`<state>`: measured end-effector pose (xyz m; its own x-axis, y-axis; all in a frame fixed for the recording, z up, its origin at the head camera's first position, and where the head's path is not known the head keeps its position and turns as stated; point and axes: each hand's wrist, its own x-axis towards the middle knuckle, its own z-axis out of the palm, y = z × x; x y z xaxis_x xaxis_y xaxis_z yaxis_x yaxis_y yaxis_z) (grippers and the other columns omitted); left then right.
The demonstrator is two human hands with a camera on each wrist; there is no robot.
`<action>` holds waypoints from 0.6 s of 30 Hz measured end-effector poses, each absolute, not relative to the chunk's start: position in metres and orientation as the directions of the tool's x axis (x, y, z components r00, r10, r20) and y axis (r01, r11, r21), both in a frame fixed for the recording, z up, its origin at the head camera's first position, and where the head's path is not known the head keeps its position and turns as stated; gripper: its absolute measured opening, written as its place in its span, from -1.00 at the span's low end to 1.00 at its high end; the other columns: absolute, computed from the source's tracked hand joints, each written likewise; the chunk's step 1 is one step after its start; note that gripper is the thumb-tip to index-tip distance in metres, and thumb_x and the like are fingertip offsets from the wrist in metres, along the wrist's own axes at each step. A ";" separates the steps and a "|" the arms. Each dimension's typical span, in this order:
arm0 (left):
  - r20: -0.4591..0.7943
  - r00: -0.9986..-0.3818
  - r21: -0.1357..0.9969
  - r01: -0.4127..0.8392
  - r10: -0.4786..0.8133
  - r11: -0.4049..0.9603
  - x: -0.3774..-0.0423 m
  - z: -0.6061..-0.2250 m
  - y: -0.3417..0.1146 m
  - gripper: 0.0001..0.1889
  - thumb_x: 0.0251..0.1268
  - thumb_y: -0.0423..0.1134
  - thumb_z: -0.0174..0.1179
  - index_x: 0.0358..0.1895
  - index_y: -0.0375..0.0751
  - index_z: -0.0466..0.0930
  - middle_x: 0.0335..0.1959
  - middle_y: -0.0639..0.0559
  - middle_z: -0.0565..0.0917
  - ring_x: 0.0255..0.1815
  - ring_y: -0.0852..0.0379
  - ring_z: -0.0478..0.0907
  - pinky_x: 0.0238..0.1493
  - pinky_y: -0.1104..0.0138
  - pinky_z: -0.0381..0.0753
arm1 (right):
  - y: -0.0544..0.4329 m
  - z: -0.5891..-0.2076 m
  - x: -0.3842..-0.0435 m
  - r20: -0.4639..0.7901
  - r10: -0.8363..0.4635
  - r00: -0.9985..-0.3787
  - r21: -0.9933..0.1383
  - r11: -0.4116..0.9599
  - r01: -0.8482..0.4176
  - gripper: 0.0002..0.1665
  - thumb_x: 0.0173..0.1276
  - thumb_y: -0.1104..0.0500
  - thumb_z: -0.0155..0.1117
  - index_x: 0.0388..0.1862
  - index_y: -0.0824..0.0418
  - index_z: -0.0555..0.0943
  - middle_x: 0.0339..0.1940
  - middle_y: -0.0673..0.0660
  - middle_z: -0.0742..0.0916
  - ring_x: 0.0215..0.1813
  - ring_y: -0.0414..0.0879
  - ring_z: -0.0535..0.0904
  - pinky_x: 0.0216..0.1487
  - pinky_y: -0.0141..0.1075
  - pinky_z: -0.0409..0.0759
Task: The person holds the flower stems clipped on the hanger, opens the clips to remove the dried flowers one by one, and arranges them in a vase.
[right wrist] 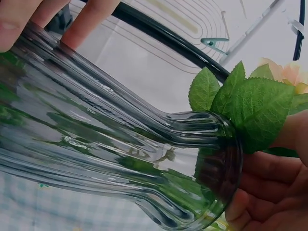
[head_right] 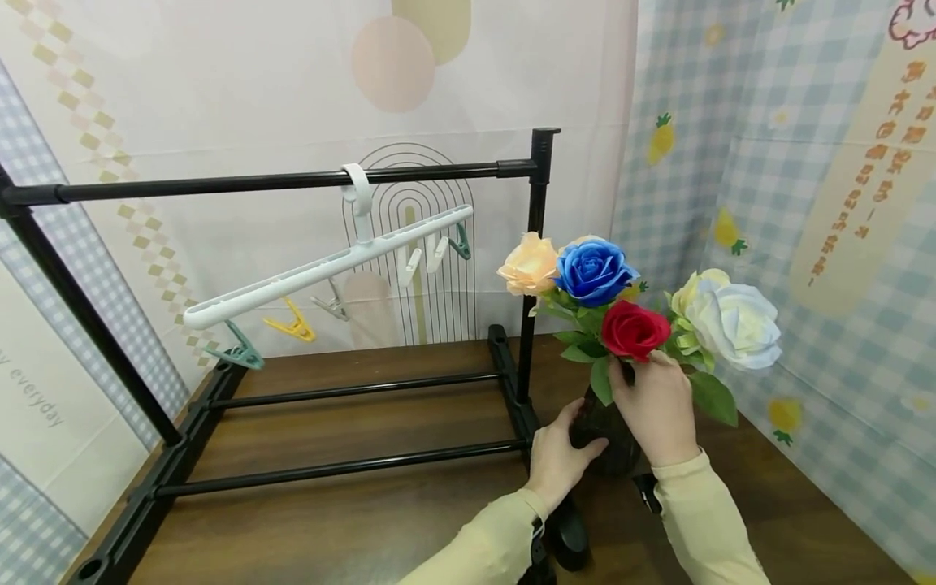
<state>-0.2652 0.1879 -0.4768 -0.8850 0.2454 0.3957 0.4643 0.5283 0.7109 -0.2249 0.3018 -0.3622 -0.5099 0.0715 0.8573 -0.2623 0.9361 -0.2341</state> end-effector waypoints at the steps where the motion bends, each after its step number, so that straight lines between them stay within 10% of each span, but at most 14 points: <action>1: 0.406 -0.881 0.698 0.470 0.241 0.541 -0.265 -0.477 0.187 -0.40 0.14 0.03 0.37 0.29 0.12 0.47 -0.20 0.10 0.78 -0.11 0.12 0.67 0.04 0.35 0.58 | 0.301 -0.362 -0.225 0.856 0.064 -0.512 -0.228 0.937 -0.264 -0.73 0.10 0.40 0.34 -0.73 0.32 0.51 -0.83 0.12 0.41 -0.71 0.01 0.34 -0.66 -0.21 0.17; 7: 0.428 -0.876 0.676 0.474 0.224 0.564 -0.264 -0.477 0.182 -0.42 0.15 0.05 0.36 0.28 0.12 0.49 -0.40 0.09 0.78 -0.14 0.09 0.67 0.04 0.32 0.56 | 0.296 -0.363 -0.226 0.847 0.025 -0.531 -0.199 0.941 -0.273 -0.92 0.15 0.39 0.30 -0.48 0.43 0.67 -0.76 0.26 0.56 -0.62 0.16 0.43 -0.66 -0.02 0.30; 18: 0.410 -0.873 0.639 0.481 0.264 0.600 -0.270 -0.474 0.176 -0.40 0.16 0.09 0.33 0.29 0.10 0.47 -0.14 0.10 0.77 -0.09 0.22 0.65 0.12 0.35 0.44 | 0.282 -0.345 -0.194 0.823 0.012 -0.567 -0.166 0.961 -0.219 -0.82 0.10 0.30 0.43 -0.34 0.41 0.71 -0.37 0.36 0.69 -0.47 0.22 0.57 -0.52 0.09 0.48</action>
<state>-0.2696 0.1765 -0.4736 -0.8731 0.2645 0.4096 0.4815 0.5999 0.6390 -0.1940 0.2824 -0.3451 -0.5673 0.0124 0.8234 -0.2194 0.9615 -0.1656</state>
